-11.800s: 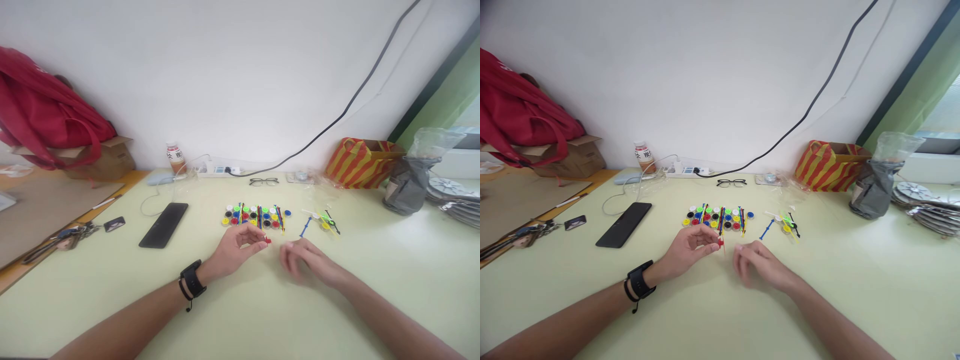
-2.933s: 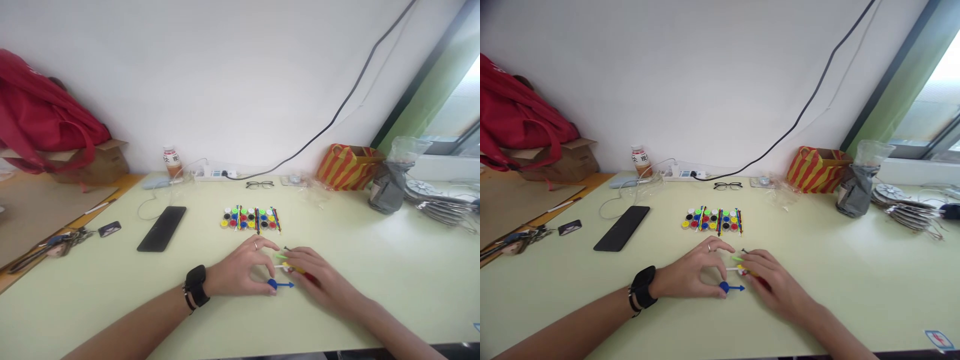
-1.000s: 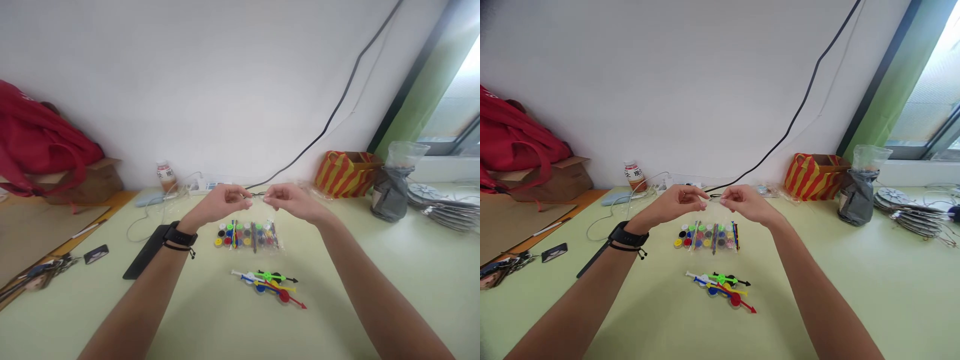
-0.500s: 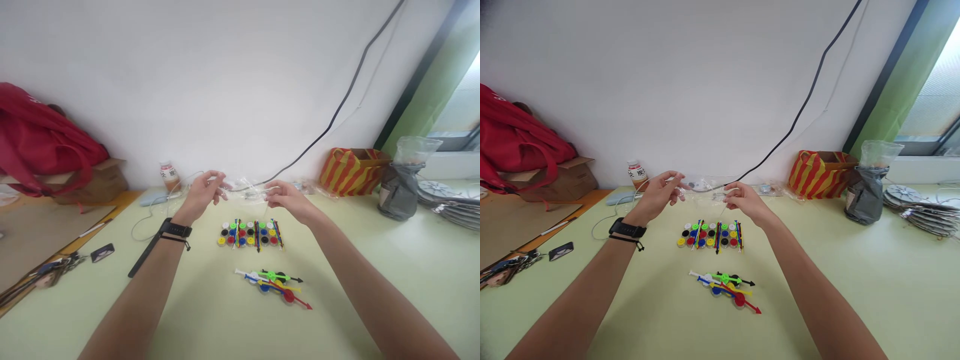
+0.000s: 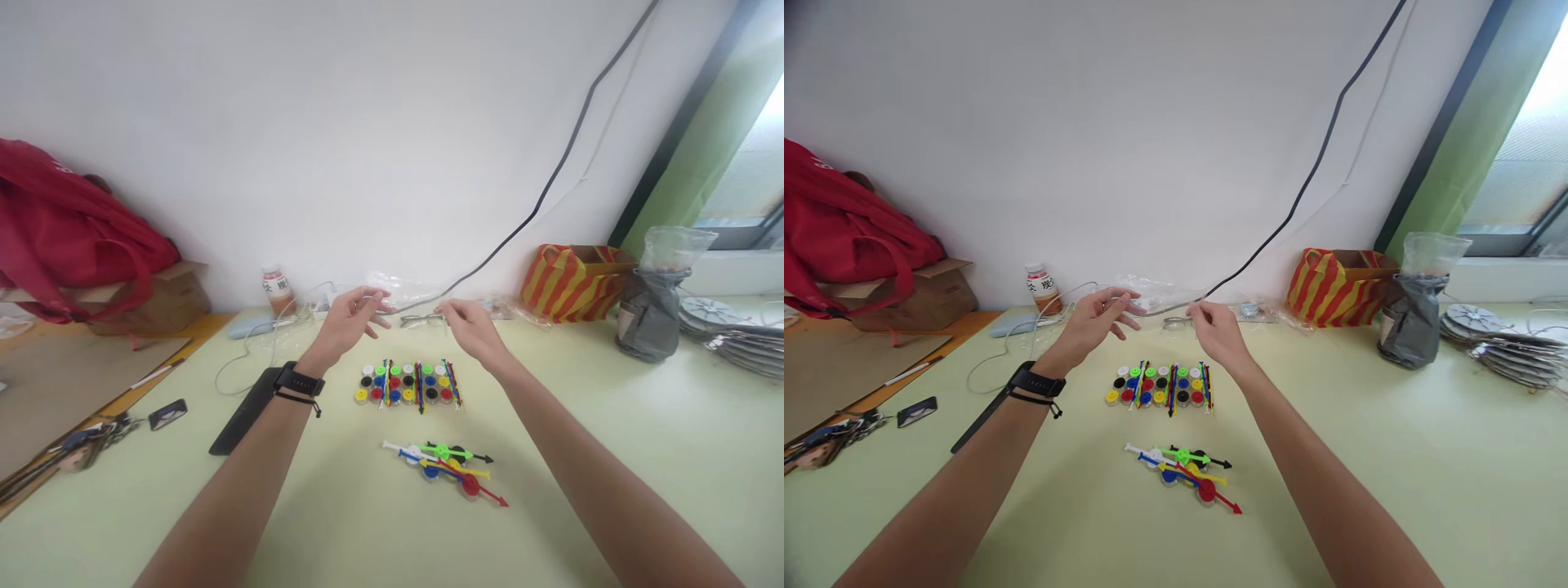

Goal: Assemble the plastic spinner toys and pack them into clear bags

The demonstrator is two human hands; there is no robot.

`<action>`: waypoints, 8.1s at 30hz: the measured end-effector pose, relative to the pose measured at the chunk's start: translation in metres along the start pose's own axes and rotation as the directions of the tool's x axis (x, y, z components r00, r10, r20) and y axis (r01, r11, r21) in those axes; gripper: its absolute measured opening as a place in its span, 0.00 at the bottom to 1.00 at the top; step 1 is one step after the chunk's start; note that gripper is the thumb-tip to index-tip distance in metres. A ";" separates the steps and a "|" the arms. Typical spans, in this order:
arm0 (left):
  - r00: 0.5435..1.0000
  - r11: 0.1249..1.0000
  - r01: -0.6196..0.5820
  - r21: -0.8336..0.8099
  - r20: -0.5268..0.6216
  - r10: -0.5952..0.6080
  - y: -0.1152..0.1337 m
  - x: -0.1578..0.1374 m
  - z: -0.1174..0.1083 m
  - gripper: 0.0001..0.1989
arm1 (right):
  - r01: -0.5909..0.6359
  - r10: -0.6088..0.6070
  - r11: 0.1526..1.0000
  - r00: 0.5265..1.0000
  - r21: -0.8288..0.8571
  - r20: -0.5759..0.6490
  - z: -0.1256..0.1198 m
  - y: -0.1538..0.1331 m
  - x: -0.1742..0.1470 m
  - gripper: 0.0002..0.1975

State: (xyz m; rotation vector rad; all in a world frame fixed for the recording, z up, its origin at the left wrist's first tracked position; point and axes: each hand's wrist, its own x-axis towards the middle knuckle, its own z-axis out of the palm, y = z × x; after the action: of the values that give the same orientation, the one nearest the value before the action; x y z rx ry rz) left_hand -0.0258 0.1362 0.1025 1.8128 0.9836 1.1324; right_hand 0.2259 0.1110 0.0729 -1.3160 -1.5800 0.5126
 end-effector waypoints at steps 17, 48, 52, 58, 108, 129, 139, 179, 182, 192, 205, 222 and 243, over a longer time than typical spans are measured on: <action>0.938 0.875 0.161 -0.457 0.347 0.009 0.007 -0.010 0.008 0.23 | -0.382 -0.162 0.658 0.770 0.649 0.617 -0.036 -0.020 -0.008 0.25; 0.976 0.970 -0.219 0.106 0.028 0.217 0.036 -0.014 0.009 0.25 | -0.466 -0.227 0.662 0.621 0.586 0.750 -0.043 -0.021 -0.011 0.36; 0.901 0.789 -0.425 0.443 0.121 0.417 0.050 -0.027 0.025 0.30 | -0.498 -0.159 0.680 0.617 0.538 0.771 -0.040 -0.021 -0.012 0.34; 0.809 0.411 -0.563 0.717 0.375 0.453 0.048 -0.039 0.049 0.51 | -0.584 -0.138 0.614 0.583 0.531 0.801 -0.031 -0.031 -0.014 0.36; 0.786 0.987 0.108 0.122 0.597 -0.160 -0.008 -0.013 -0.020 0.36 | 0.101 -0.039 0.995 0.271 0.012 0.962 -0.012 -0.038 -0.031 0.08; 0.688 0.980 0.193 -0.054 0.720 -0.095 -0.007 -0.012 -0.008 0.37 | -0.013 0.017 0.910 1.000 0.414 -0.007 -0.079 -0.024 0.001 0.03; 0.676 0.935 0.283 -0.214 0.736 -0.036 -0.008 -0.019 0.018 0.34 | 0.076 -0.066 0.997 0.961 -0.028 0.269 -0.051 -0.043 -0.011 0.10; 0.723 0.962 0.158 -0.222 0.690 0.040 0.000 -0.018 0.016 0.34 | 0.043 -0.061 0.990 0.990 0.136 0.125 -0.049 -0.057 -0.018 0.13; 0.744 0.945 0.138 -0.297 0.661 0.099 -0.001 -0.017 0.023 0.34 | 0.065 -0.083 0.991 0.984 0.113 0.160 -0.035 -0.057 -0.019 0.13; 0.777 0.963 0.101 -0.252 0.624 0.082 0.001 -0.017 0.026 0.32 | 0.211 -0.195 0.973 0.968 -0.093 0.155 -0.027 -0.047 -0.015 0.16; 0.934 0.993 0.034 -0.111 0.356 0.008 0.008 -0.020 0.039 0.39 | 0.177 -0.203 0.979 0.909 0.105 0.363 -0.055 -0.047 -0.016 0.05; 0.976 0.855 -0.215 0.471 0.129 0.174 0.025 -0.013 -0.012 0.22 | 0.218 0.104 0.941 0.540 -0.258 0.835 -0.030 -0.035 -0.025 0.11; 0.833 0.366 -0.551 0.750 0.475 0.282 -0.008 -0.026 0.048 0.11 | 0.451 0.056 0.872 0.297 -0.192 0.953 0.034 -0.069 -0.074 0.06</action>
State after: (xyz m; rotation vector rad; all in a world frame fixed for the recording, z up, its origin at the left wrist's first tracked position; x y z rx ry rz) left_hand 0.0094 0.1061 0.0719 3.1389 1.0259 0.5787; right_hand 0.1570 0.0299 0.0833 -1.0724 -3.0083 0.9082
